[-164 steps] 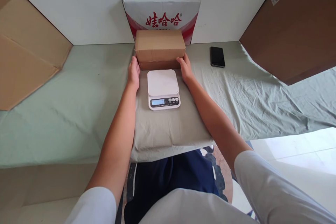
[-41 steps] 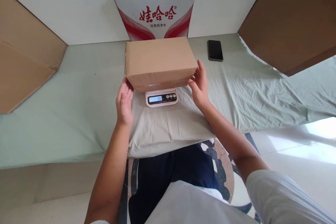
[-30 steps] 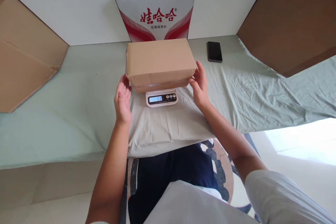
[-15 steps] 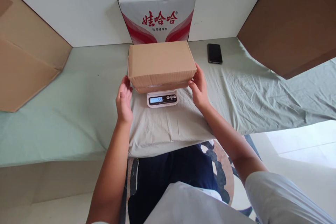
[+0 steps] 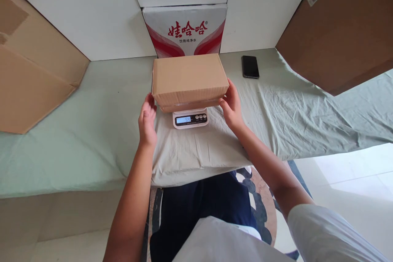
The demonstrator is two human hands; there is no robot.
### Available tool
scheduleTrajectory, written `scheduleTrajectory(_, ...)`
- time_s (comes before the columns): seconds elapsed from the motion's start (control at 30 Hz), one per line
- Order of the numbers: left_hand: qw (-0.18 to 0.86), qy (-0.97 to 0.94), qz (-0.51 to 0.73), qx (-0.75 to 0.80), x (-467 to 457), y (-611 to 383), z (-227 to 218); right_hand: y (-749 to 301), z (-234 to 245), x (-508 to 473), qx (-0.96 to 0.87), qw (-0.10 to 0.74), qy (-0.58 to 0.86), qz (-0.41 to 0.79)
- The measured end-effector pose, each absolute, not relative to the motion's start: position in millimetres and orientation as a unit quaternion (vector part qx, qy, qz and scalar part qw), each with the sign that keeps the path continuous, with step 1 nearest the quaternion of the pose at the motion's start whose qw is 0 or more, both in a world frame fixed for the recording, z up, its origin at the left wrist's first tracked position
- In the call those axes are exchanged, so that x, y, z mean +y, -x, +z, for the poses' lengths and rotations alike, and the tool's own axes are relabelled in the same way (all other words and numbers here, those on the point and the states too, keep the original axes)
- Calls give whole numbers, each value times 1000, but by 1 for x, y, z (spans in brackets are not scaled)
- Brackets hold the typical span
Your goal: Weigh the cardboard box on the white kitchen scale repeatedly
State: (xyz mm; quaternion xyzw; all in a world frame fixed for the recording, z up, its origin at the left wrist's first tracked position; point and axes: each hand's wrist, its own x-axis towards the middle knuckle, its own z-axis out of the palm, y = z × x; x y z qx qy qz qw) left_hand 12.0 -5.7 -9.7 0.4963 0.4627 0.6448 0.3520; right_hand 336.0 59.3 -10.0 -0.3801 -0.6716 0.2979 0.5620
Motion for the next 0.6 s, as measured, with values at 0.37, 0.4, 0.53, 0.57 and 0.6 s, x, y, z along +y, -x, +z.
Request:
scheduleTrajectory(0.37, 341, -509, 645, 456, -5, -11, -11, -335, -3, 53, -707, 548, 386, 226)
scheduleTrajectory(0.4, 341, -509, 646, 456, -5, -11, -11, -335, -3, 53, -706, 549, 386, 226)
scheduleTrajectory(0.53, 347, -509, 645, 452, -5, -10, -12, -335, -3, 53, -710, 550, 388, 207)
scheduleTrajectory(0.57, 348, -511, 643, 452, -5, -10, -13, -336, -2, 53, -711, 548, 392, 202)
scheduleTrajectory(0.6, 348, -510, 644, 452, -5, -10, -13, -336, -2, 52, -712, 546, 395, 198)
